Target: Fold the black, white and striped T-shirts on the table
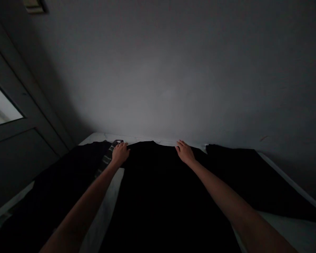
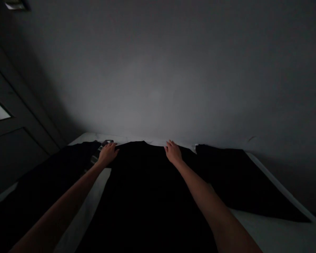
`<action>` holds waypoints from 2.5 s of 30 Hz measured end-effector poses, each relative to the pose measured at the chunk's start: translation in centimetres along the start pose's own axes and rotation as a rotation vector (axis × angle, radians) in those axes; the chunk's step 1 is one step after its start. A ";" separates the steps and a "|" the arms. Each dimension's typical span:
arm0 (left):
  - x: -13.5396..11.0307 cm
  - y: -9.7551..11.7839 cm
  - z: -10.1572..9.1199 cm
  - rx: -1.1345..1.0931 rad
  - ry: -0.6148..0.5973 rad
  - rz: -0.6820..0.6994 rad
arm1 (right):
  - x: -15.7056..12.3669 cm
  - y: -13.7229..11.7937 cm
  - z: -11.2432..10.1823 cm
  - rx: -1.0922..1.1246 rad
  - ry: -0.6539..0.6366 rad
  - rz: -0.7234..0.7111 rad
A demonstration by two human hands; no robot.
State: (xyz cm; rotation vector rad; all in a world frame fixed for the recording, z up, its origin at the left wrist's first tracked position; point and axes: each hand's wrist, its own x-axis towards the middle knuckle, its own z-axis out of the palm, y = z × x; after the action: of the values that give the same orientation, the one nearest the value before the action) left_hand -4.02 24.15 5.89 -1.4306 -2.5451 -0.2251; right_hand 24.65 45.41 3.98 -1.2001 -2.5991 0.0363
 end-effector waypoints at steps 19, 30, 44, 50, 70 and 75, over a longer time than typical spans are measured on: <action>-5.8 -3.2 -1.7 -0.077 -0.096 -0.036 | 4.9 -16.5 3.0 0.021 -0.283 -0.285; -21.7 0.7 -6.9 -0.146 -0.391 -0.070 | 6.6 -27.6 4.2 0.264 -0.312 -0.559; -28.5 5.7 -9.8 -0.458 -0.499 -0.079 | 7.6 -14.4 0.3 0.518 0.043 -0.104; -30.1 9.5 -10.5 -0.447 -0.605 0.139 | 4.8 -8.7 1.4 0.578 0.102 0.065; -31.6 9.2 -10.8 -0.468 -0.740 0.394 | 1.4 -7.0 3.1 0.668 0.328 0.061; -26.9 6.3 -13.5 -0.634 -1.112 0.799 | 0.5 -7.2 2.6 0.662 0.303 0.027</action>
State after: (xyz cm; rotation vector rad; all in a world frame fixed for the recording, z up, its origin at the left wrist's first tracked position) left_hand 16.38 2.09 12.15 -3.4411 -2.2663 -0.0962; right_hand 18.28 41.30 2.58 -0.9042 -2.0517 0.6158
